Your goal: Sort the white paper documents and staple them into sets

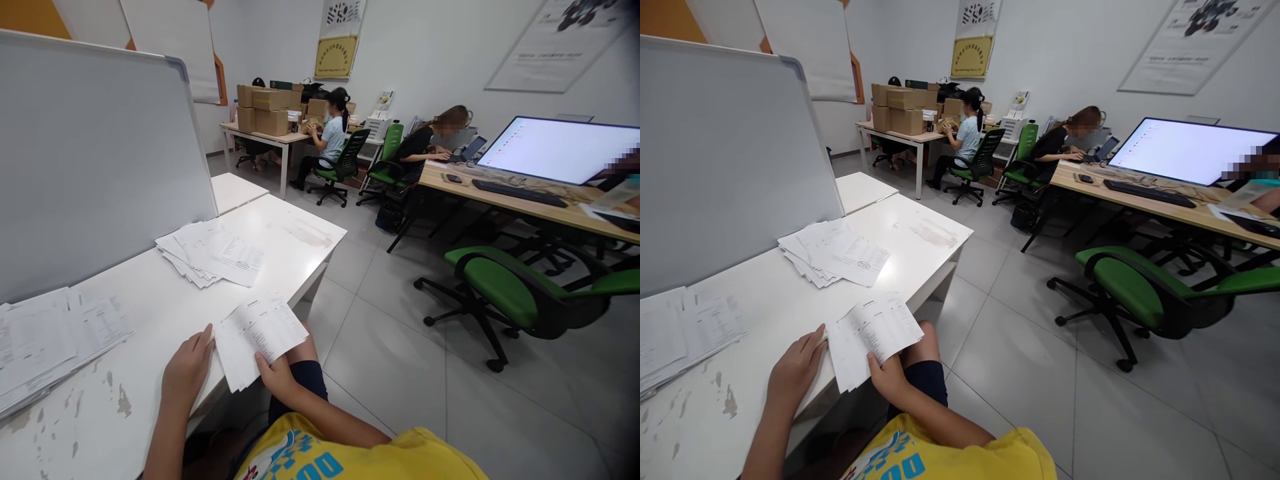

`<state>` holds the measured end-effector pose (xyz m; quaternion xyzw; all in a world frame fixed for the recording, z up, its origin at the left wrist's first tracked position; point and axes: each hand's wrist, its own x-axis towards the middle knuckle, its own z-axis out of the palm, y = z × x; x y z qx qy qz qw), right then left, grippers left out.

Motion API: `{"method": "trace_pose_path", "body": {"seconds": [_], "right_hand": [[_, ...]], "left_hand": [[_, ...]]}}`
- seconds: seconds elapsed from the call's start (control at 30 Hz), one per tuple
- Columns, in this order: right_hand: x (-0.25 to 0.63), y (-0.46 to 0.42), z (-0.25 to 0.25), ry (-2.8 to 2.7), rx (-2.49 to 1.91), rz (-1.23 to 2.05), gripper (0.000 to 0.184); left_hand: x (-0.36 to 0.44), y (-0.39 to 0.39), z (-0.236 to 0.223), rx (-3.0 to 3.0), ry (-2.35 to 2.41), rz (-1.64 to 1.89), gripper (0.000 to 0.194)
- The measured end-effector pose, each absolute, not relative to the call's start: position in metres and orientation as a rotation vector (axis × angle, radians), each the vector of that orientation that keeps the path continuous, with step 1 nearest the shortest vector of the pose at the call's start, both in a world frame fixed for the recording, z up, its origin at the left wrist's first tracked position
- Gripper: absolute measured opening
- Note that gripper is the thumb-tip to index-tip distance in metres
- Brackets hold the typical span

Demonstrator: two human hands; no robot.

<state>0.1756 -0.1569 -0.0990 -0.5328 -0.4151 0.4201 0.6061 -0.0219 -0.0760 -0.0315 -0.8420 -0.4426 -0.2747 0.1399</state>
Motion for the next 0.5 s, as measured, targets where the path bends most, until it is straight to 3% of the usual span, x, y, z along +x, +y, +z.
{"method": "trace_pose_path", "body": {"seconds": [0.5], "right_hand": [[0.192, -0.154, -0.092, -1.115, -1.387, 0.898, 0.057]], "left_hand": [[-0.025, -0.072, -0.037, -2.482, -1.292, -0.828, 0.038]]}}
